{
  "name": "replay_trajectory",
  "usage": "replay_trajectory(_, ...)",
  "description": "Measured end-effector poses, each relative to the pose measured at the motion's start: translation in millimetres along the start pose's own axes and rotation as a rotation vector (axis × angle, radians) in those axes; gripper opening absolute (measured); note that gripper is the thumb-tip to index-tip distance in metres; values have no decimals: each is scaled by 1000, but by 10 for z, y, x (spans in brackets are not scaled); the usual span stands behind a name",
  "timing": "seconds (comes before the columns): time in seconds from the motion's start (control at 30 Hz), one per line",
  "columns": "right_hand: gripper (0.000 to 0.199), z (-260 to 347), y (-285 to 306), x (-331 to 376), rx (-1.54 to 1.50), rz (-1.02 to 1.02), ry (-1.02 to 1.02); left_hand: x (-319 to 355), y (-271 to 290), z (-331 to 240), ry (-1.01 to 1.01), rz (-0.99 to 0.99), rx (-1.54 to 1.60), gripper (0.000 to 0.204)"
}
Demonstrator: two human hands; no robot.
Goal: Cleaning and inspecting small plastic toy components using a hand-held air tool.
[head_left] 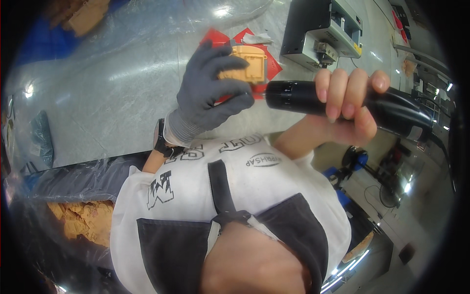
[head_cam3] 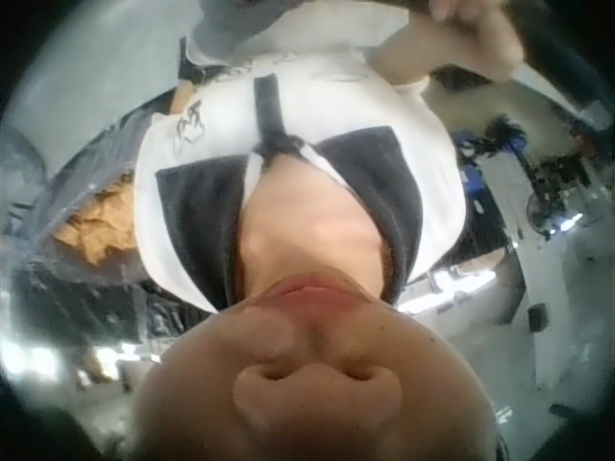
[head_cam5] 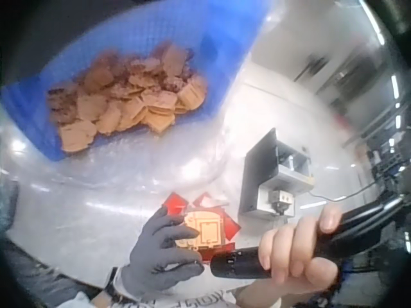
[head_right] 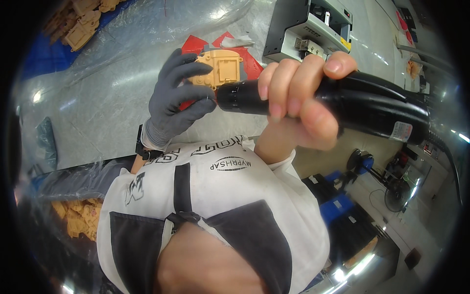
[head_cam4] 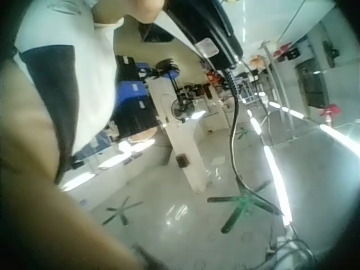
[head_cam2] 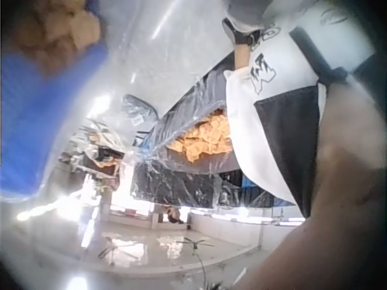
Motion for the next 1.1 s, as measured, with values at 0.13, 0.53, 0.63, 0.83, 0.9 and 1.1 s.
replay_trajectory(0.13, 44, -48, -22, 22, 110, -26, 5, 20, 2, 59, 34, -34, -107, 46)
replay_trajectory(0.53, 36, -483, -103, 305, 418, -131, -31, 115, -243, 496, 246, 41, -259, 78)
replay_trajectory(0.63, 36, -508, -92, 310, 390, -146, -30, 126, -247, 511, 228, 8, -255, 73)
replay_trajectory(0.83, 36, -531, -82, 322, 382, -193, -28, 142, -230, 535, 192, -36, -236, 64)
replay_trajectory(0.9, 36, -534, -76, 320, 385, -192, -25, 142, -229, 544, 187, -20, -219, 63)
replay_trajectory(1.1, 36, -564, -88, 307, 393, -172, -16, 123, -203, 527, 150, -17, -202, 65)
Point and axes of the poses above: each hand's wrist, its own x-axis away from the middle knuckle, its own y-axis out of the back of the hand, z = x × y, the point moved 3 cm from there along -x, towards the middle knuckle, and after that the axes turned 9 degrees about y, right-handed, at the moved point
